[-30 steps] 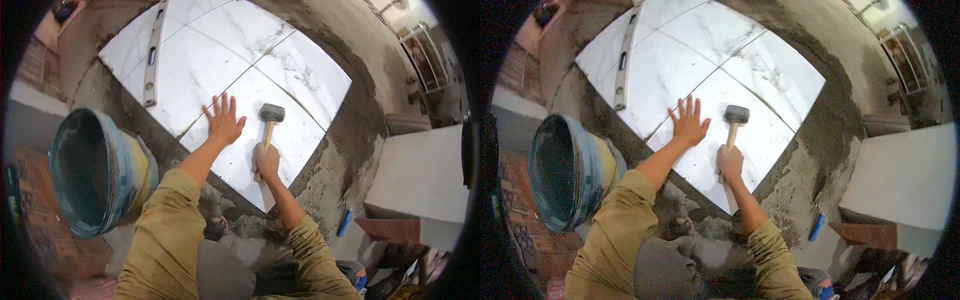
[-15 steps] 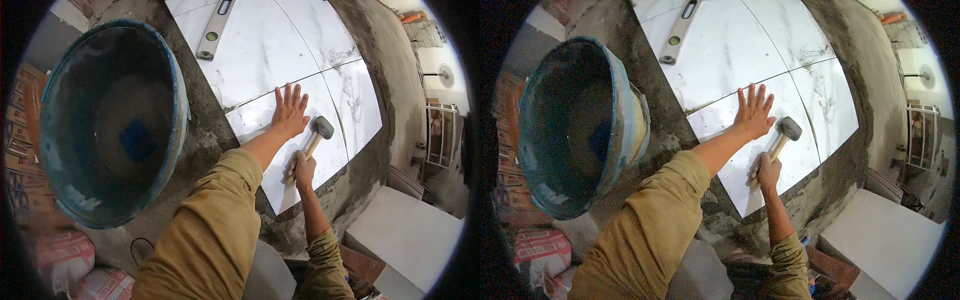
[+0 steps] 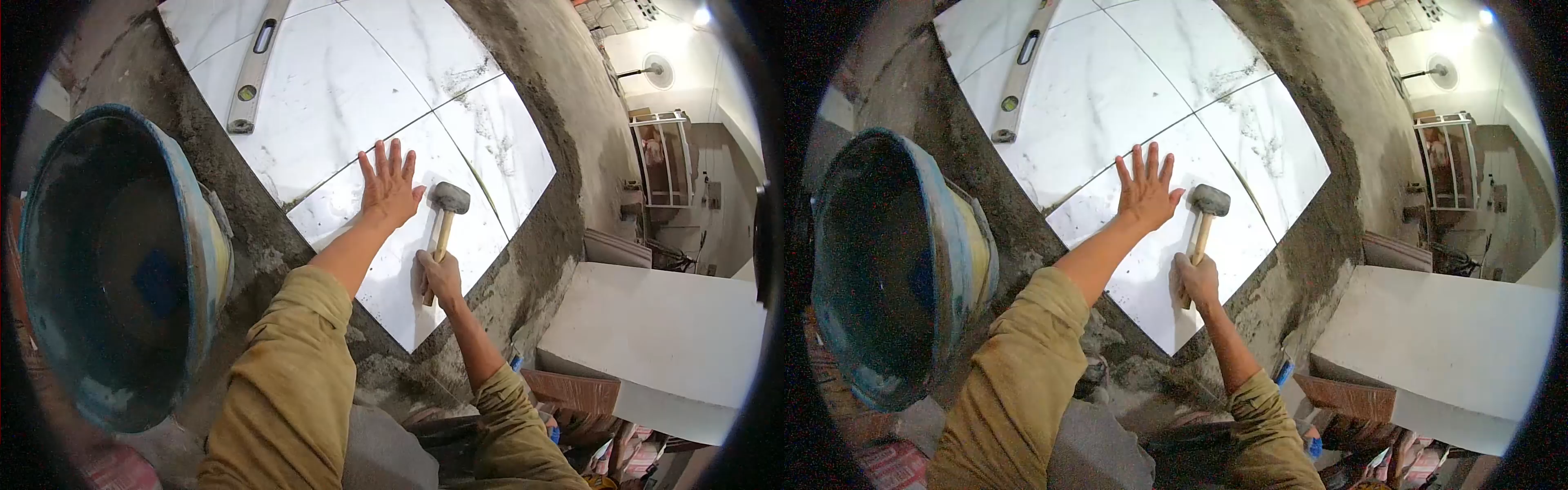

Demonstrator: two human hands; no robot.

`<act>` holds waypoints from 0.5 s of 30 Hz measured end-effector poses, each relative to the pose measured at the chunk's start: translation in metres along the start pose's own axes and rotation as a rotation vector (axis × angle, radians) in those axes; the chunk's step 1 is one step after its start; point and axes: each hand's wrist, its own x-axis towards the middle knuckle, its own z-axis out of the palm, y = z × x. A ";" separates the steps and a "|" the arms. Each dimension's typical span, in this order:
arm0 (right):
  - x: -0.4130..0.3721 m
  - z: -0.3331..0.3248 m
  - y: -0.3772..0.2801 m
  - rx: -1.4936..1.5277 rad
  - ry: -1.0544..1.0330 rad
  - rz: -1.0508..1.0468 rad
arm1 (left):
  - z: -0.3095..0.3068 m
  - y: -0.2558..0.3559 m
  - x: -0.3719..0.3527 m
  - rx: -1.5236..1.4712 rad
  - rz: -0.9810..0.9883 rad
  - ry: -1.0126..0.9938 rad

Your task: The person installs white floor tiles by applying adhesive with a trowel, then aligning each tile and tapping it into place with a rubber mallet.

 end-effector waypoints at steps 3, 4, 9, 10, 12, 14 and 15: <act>0.000 -0.004 0.006 0.105 -0.040 0.028 | 0.000 0.000 0.000 0.024 -0.001 0.005; -0.001 -0.006 0.007 0.175 -0.034 0.014 | -0.002 0.002 -0.001 0.039 0.002 0.013; 0.027 0.006 0.049 -0.403 0.157 -0.497 | -0.031 0.026 0.034 0.100 -0.176 -0.197; 0.025 0.005 0.050 -0.352 0.106 -0.457 | -0.039 0.035 0.036 0.028 -0.082 -0.074; 0.003 -0.002 0.019 0.050 0.017 -0.100 | -0.056 0.067 0.044 -0.041 0.092 0.030; -0.014 -0.012 -0.011 0.414 -0.049 0.201 | -0.065 0.103 0.049 -0.065 0.515 -0.102; -0.015 -0.017 -0.012 0.415 -0.069 0.191 | -0.064 0.127 0.053 -0.043 0.631 -0.268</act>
